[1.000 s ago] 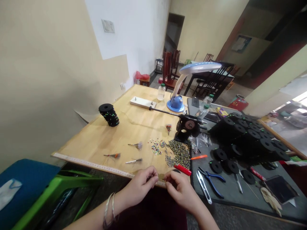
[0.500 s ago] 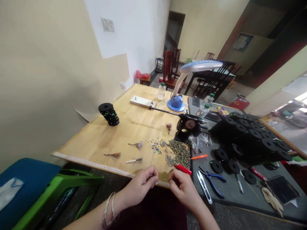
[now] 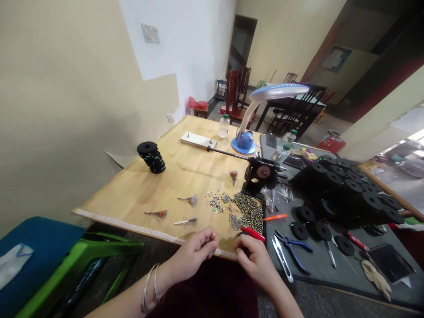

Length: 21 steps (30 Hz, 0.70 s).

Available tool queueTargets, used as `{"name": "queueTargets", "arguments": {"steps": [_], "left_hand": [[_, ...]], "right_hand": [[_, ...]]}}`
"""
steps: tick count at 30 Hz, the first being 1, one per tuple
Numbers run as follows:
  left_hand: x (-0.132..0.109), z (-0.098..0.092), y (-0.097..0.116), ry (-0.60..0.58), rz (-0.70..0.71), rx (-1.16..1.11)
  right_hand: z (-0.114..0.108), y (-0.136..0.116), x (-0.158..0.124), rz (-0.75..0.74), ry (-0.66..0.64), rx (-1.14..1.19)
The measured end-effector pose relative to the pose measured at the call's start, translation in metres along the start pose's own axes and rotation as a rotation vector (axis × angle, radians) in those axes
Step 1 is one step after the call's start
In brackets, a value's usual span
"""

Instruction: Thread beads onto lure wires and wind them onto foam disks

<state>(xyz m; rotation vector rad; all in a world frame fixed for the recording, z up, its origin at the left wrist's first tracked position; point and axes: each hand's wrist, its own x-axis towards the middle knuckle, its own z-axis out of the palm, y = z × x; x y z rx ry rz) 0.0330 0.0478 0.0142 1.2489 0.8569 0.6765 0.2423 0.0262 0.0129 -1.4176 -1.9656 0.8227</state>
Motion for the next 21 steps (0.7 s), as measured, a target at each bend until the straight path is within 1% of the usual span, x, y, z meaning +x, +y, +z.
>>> {"name": "queueTargets", "arguments": {"steps": [8, 11, 17, 21], "left_hand": [[0.001, 0.001, 0.003, 0.014, 0.011, 0.039], [0.001, 0.002, 0.003, 0.011, 0.006, 0.022], [0.001, 0.000, -0.003, 0.012, 0.014, 0.008], [0.000, 0.002, -0.002, 0.010, 0.017, 0.011]], "right_hand": [[-0.004, -0.018, 0.002, 0.025, -0.119, 0.012], [-0.001, -0.019, 0.005, 0.016, -0.145, 0.005], [0.007, -0.010, 0.006, -0.023, -0.121, -0.020], [0.007, -0.006, 0.003, -0.051, -0.119, 0.012]]}}
